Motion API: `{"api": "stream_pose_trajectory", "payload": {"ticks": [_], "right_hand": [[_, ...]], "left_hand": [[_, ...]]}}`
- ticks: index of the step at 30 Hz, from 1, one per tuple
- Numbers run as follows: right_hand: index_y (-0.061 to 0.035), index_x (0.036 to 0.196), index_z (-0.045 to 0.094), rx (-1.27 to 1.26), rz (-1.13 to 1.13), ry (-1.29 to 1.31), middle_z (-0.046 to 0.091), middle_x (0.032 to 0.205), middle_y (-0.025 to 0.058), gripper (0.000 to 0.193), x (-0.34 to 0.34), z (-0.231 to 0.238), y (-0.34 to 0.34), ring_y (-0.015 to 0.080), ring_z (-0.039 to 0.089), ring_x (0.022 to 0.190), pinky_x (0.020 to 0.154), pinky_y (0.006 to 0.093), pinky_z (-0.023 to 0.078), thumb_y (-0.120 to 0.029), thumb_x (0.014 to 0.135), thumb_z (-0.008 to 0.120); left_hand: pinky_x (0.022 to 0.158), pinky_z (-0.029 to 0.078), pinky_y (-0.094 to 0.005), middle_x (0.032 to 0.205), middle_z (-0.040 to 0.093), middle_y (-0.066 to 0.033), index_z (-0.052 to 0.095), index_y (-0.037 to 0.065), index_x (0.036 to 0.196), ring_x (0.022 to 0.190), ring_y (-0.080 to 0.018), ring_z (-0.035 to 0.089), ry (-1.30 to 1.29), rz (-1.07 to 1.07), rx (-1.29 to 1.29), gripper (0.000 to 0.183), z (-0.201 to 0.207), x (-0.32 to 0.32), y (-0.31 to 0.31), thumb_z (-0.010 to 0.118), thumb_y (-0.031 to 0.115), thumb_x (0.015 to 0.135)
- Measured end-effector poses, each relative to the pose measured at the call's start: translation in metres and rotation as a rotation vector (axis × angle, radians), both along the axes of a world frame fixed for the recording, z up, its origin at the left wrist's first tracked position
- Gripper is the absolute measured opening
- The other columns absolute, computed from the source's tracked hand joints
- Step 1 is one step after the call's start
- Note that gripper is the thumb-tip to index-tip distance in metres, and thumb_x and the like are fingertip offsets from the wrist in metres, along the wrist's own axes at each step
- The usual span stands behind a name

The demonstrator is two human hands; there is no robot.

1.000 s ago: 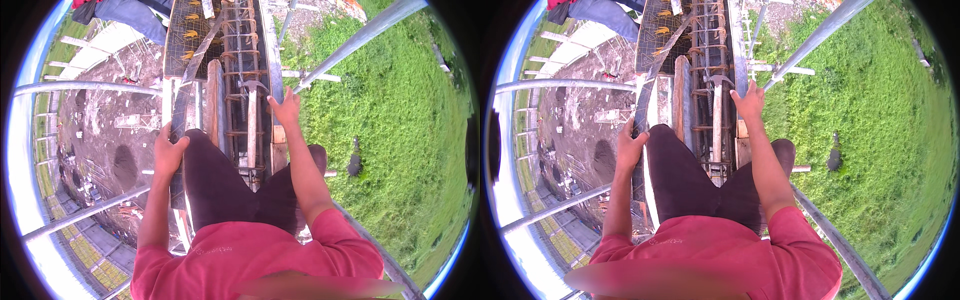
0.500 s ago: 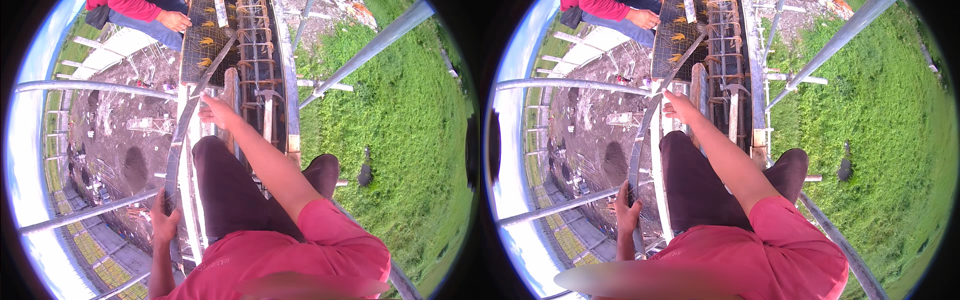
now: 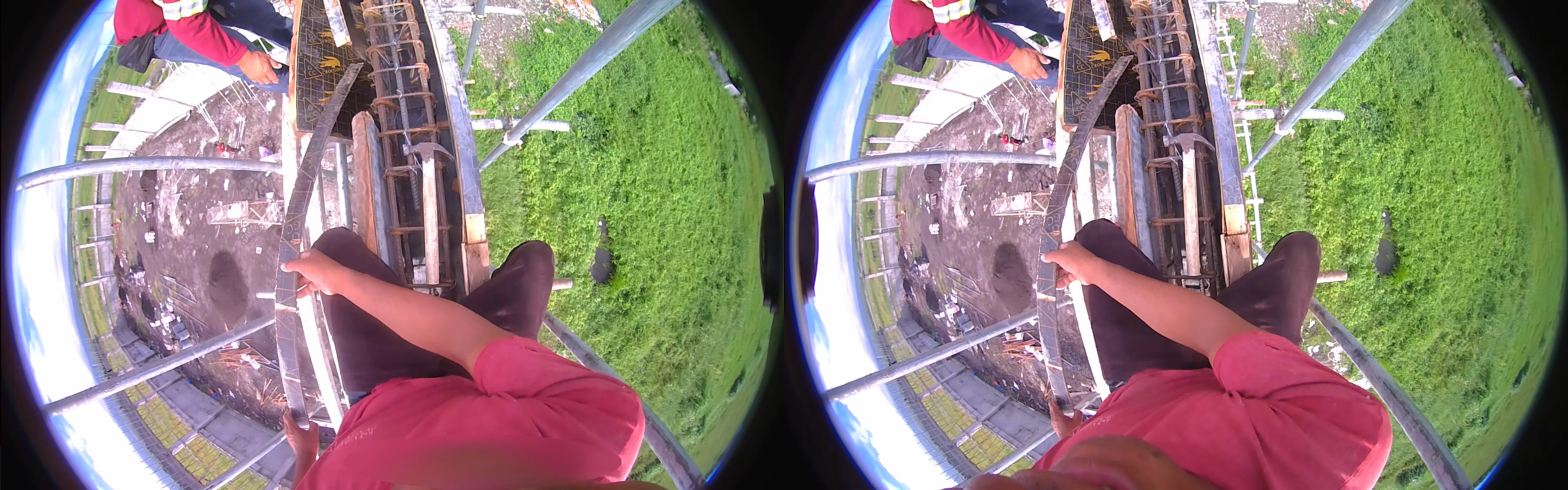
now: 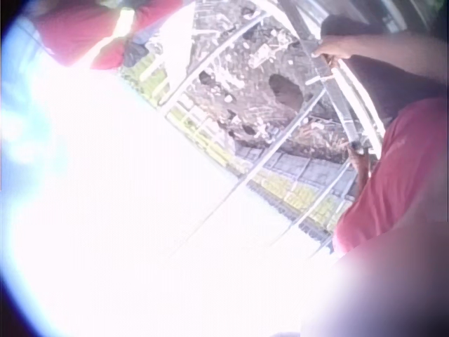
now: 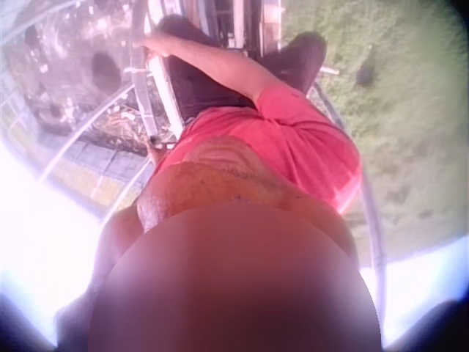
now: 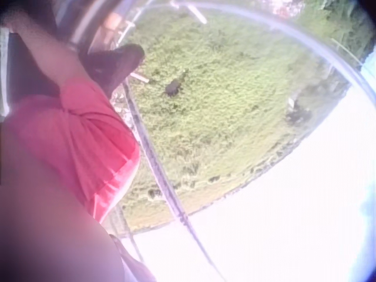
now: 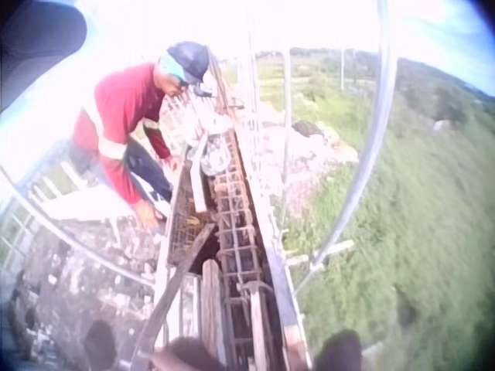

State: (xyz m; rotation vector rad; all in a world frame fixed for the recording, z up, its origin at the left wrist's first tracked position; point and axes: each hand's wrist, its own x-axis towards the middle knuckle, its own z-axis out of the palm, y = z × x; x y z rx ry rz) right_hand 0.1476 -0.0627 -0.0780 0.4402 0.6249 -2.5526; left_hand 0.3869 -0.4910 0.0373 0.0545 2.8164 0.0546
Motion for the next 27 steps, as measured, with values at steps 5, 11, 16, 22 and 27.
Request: {"api": "stream_pose_trajectory", "payload": {"ticks": [5, 11, 16, 22, 27], "right_hand": [[0.0099, 0.127, 0.057, -0.016, 0.171, 0.134, 0.068, 0.107, 0.0329, 0.056, 0.015, 0.009, -0.001, 0.0427, 0.073, 0.091, 0.078, 0.0519, 0.062, -0.037, 0.097, 0.066], [0.0071, 0.14, 0.049, -0.077, 0.283, 0.129, 0.062, 0.117, 0.0394, 0.071, 0.045, 0.02, -0.016, 0.0455, 0.07, 0.1, 0.086, 0.0543, 0.06, -0.045, 0.096, 0.069], [0.0122, 0.135, 0.051, -0.086, 0.255, 0.17, 0.063, 0.112, 0.0381, 0.069, 0.063, 0.024, -0.013, 0.0431, 0.07, 0.099, 0.084, 0.0539, 0.059, -0.045, 0.099, 0.066], [0.0075, 0.124, 0.064, -0.088, 0.351, 0.359, 0.073, 0.11, 0.0208, 0.054, 0.078, 0.055, -0.011, 0.0297, 0.073, 0.099, 0.079, 0.0443, 0.06, -0.043, 0.104, 0.061], [0.0028, 0.126, 0.065, -0.042, 0.491, 0.609, 0.073, 0.112, 0.0193, 0.061, 0.098, 0.09, -0.006, 0.0265, 0.074, 0.096, 0.076, 0.0369, 0.06, -0.053, 0.101, 0.061]], "left_hand": [[0.095, 0.047, -0.0552, 0.118, 0.059, -0.0262, 0.047, 0.0, 0.128, 0.114, -0.0484, 0.057, 0.111, -0.082, -0.071, 0.068, 0.008, 0.022, -0.032, 0.08, 0.028, 0.075], [0.093, 0.048, -0.0571, 0.117, 0.057, -0.0263, 0.047, 0.0, 0.124, 0.112, -0.0496, 0.057, 0.092, 0.109, -0.196, 0.064, 0.022, 0.025, -0.038, 0.079, 0.026, 0.076], [0.092, 0.048, -0.0577, 0.117, 0.056, -0.0263, 0.047, 0.0, 0.123, 0.111, -0.0499, 0.057, 0.136, 0.165, -0.238, 0.062, 0.028, 0.025, -0.043, 0.079, 0.025, 0.076], [0.091, 0.049, -0.0584, 0.118, 0.055, -0.0262, 0.047, 0.0, 0.121, 0.11, -0.0504, 0.058, 0.196, 0.224, -0.281, 0.059, 0.027, 0.014, -0.041, 0.078, 0.024, 0.077], [0.09, 0.049, -0.0591, 0.118, 0.054, -0.0262, 0.047, 0.0, 0.119, 0.109, -0.0508, 0.058, 0.282, 0.344, -0.313, 0.057, 0.017, 0.004, -0.035, 0.078, 0.023, 0.077]]}}
